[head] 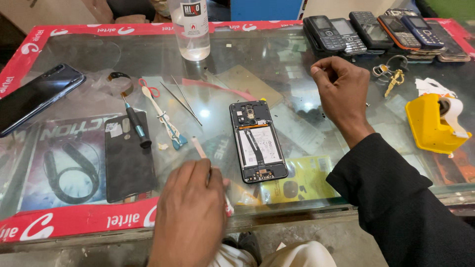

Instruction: The person repairs a smartphone at a glass workbench. They pry off the back cover, use a screwdriver to remove screws from the internal frame, disconnect and lift out the battery, and continue unscrewing and adjusting components on the motherboard with the screwdriver and their fingers.

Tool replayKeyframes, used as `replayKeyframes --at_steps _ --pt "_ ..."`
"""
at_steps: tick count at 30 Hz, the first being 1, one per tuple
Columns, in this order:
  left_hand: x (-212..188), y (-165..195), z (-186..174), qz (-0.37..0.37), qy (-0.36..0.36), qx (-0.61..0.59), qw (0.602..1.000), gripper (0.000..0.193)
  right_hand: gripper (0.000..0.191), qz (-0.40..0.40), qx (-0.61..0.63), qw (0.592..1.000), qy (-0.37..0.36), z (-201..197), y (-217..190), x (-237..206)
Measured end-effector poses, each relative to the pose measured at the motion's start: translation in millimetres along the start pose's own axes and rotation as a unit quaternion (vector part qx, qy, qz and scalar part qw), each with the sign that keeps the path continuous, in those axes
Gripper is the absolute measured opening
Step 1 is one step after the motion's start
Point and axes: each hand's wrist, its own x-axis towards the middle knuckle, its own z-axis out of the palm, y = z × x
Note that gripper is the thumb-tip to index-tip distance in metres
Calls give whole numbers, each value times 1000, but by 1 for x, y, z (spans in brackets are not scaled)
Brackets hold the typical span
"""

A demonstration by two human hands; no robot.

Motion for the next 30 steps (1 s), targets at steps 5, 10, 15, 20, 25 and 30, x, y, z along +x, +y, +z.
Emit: replayKeyframes --at_steps 5,10,15,20,25,30 --pt "-41 0 22 40 92 -36 994 44 8 -4 -5 1000 -5 0 1 0" --pt "-57 -17 19 73 132 -95 984 46 7 -4 -17 1000 -9 1 -1 2" --pt "-28 -11 -34 -96 262 -288 916 24 8 -10 34 997 -62 1 -13 -3" --pt "89 -10 -25 -63 142 -537 829 13 39 29 290 920 -263 -8 -30 -12" --pt "161 -19 32 -9 -14 -530 848 13 45 141 511 794 -296 -14 -30 -9" --pt "180 -50 33 56 -77 -558 824 19 31 191 559 778 -213 -11 -16 -8"
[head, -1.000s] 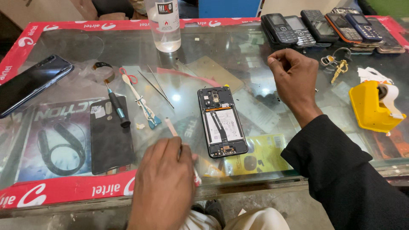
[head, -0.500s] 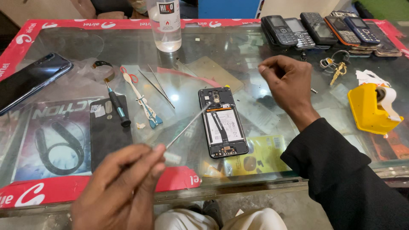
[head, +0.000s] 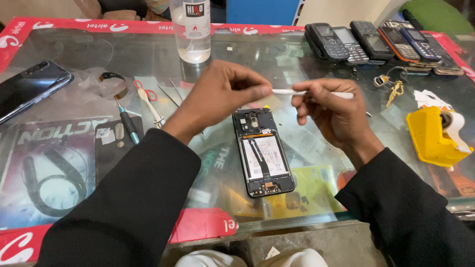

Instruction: The person repairs a smartphone at a glass workbench. They pry off the back cover, use a screwdriver to remove screws from the internal frame, disconnect and lift out the battery, and continue unscrewing and adjusting components on the motherboard with the screwdriver and their fingers.

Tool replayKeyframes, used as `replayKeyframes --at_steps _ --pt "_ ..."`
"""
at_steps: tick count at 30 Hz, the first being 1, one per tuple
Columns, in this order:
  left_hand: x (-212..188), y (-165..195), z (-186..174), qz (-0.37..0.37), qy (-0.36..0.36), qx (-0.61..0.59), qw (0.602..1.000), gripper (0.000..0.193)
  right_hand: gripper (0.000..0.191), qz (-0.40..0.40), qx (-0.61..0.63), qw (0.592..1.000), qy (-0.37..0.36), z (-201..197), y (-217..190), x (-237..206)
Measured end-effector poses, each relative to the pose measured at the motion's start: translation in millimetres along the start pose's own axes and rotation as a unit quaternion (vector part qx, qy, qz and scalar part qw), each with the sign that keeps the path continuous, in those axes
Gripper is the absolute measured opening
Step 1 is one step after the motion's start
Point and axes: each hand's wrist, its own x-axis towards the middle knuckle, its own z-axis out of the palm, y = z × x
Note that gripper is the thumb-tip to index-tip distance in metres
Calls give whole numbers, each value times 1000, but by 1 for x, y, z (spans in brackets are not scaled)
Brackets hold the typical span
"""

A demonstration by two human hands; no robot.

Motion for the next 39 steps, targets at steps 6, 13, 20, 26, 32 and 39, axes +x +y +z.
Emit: replayKeyframes --at_steps 6,13,20,26,32,39 --pt "-3 -15 -25 -32 -33 259 965 32 9 -37 2 999 39 -5 8 13" --pt "0 -18 -18 -75 -38 276 957 31 12 -17 -87 996 -18 12 20 36" --pt "1 -21 -20 -78 -68 183 978 30 18 25 -178 983 21 17 23 38" --pt "3 -23 -20 -77 -56 250 964 31 15 42 -222 974 -2 22 22 39" --pt "6 -21 -18 -84 -37 267 959 31 16 44 -265 963 -1 27 21 39" --pt "4 -20 -16 -106 -29 256 960 28 18 62 -243 968 14 31 19 39"
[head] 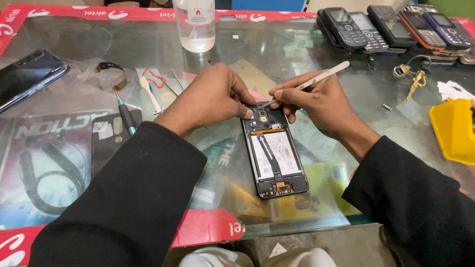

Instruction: The person repairs a smartphone at a glass workbench. They pry off the back cover, use a screwdriver to remove screws from the internal frame, disconnect and lift out the battery, and continue unscrewing and adjusting components on the motherboard with the screwdriver and their fingers.

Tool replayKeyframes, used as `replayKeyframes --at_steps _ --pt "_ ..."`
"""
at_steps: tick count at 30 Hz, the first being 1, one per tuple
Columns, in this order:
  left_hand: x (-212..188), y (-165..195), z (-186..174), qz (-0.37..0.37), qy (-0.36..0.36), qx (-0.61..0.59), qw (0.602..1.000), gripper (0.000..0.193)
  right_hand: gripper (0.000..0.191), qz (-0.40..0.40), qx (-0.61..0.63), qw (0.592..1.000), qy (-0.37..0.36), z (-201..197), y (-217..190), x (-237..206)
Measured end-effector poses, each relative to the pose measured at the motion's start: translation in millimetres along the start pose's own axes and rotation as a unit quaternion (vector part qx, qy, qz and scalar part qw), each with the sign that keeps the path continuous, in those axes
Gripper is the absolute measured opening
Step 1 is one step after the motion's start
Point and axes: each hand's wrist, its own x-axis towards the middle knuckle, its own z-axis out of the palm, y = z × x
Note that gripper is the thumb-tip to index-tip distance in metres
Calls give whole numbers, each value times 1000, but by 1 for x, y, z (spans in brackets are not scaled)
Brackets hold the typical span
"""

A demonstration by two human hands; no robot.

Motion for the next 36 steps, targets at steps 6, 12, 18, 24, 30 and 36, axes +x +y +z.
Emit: replayKeyframes --at_steps 6,12,18,24,30,36 --pt "-3 2 -2 30 -3 5 1000 27 19 0 24 1000 -6 0 5 1" --pt "-7 1 -5 50 -1 17 999 30 21 -19 94 995 4 -4 11 4" --pt "-10 -4 -4 163 -17 63 985 26 26 -59 77 995 38 -5 2 3" --pt "-10 -8 -1 198 -46 87 975 22 35 -83 -197 977 -12 6 -10 -5" --pt "-12 -7 -4 207 -46 53 976 15 37 -46 -200 978 -27 10 -14 -3" --pt "-14 -4 -25 136 -59 -95 984 9 39 -39 -213 976 -24 8 -11 -2"
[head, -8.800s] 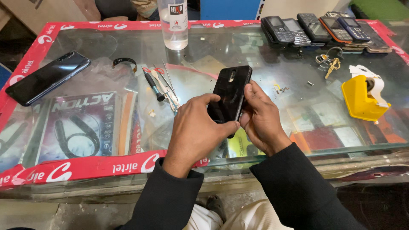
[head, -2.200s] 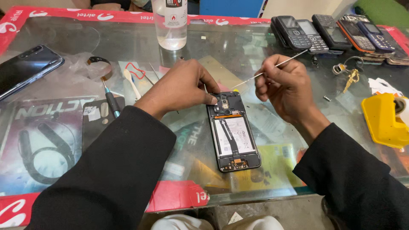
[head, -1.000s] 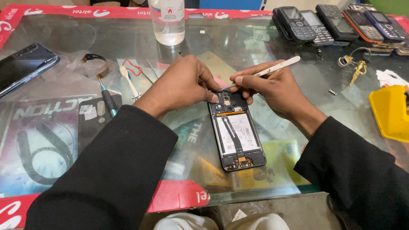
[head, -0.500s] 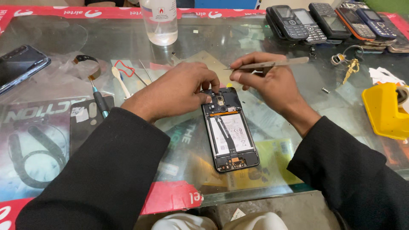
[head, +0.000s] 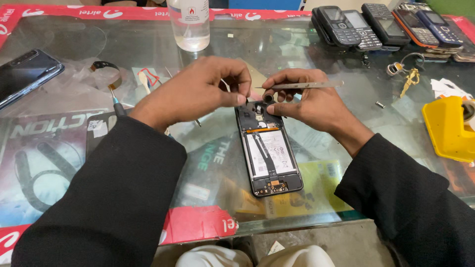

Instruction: The person repairs a smartphone at a glass workbench. They pry off the back cover, use a screwdriver to remove screws from the internal frame, disconnect and lift out the battery, and continue unscrewing and adjusting components on the motherboard with the screwdriver and their fingers.

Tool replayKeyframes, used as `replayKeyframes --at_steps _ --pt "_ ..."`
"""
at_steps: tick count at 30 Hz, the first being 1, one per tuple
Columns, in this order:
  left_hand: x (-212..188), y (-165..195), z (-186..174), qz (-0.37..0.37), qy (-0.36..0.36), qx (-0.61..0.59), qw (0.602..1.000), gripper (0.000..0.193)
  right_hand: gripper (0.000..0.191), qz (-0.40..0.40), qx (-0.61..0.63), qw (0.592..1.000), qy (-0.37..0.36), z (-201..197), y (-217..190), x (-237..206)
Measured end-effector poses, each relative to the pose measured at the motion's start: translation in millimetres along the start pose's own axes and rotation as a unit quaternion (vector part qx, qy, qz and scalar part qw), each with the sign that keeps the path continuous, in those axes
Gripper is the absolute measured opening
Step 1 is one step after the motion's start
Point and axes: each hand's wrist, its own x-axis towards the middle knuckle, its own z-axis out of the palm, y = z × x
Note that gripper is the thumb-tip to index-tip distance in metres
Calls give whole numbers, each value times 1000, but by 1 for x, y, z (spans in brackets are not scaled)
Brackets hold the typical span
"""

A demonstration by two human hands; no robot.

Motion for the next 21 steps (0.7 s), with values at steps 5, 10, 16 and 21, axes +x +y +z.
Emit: replayKeyframes --at_steps 5,10,16,21 --pt "-14 20 -24 81 125 -143 978 8 35 -2 61 998 -9 0 1 2" --pt "-62 61 -43 22 268 -10 963 14 33 5 44 999 -10 1 2 3" --pt "-138 62 -59 -226 295 140 918 16 32 24 29 999 -1 2 2 3" --pt "-177 20 -78 -310 284 132 898 14 34 21 52 998 -1 2 0 4"
